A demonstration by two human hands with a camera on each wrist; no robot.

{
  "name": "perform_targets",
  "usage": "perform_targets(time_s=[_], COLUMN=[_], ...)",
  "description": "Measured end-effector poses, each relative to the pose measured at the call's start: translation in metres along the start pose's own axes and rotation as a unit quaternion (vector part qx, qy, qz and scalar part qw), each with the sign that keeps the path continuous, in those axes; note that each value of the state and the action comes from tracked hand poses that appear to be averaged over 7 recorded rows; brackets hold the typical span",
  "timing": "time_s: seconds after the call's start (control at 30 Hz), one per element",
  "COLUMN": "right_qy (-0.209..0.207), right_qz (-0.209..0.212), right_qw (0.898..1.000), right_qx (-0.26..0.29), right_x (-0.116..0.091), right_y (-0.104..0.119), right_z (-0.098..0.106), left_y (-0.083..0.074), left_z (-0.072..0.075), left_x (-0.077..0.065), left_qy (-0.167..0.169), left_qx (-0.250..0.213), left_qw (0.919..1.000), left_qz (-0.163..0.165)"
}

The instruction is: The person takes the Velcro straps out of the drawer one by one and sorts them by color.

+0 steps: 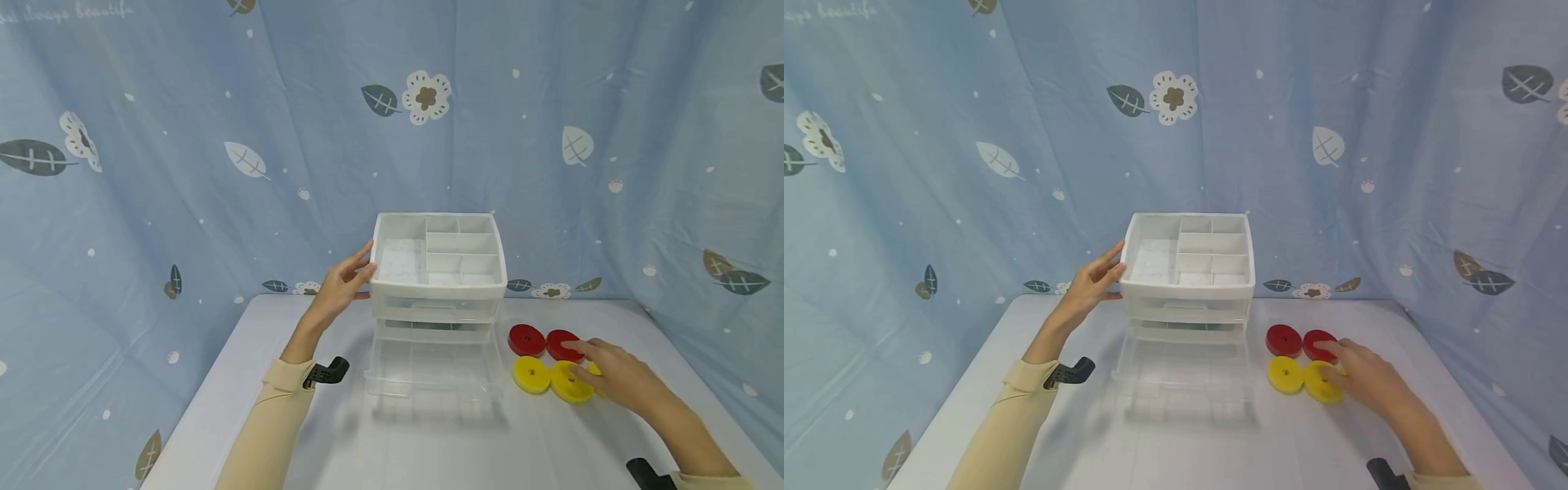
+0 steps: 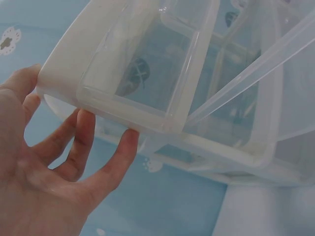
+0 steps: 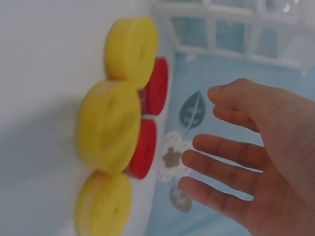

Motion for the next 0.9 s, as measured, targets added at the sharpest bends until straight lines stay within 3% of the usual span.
perform_targets(time_s=[0.27,0.6,0.9], right_qy=[-0.020,-0.095,-0.085], right_qz=[0.011,0.070,0.052], right_qw=[1.000,0.992,0.992], right_qx=[0.014,0.035,0.073], right_x=[-0.011,-0.027,-0.035], right_y=[0.035,0.071,0.097], right_z=[0.009,0.011,-0.002], left_y=[0.028,0.028,0.028], left_z=[0.003,0.001,0.001], left_x=[0.004,0.002,0.001], left_qy=[-0.008,-0.010,-0.010], left_qx=[0.012,0.015,0.014], left_qw=[0.9998,0.9998,0.9997], left_qz=[-0.009,-0.012,-0.015])
Point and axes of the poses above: each hand's wrist, its own x-axis towards the middle knuckle, its own z-axis out of the back of the hand, y = z × x, the point moved 1 cm from there along x, towards the middle knuckle, and after that the axes turned 9 degrees about -z, right-handed, at the moved point
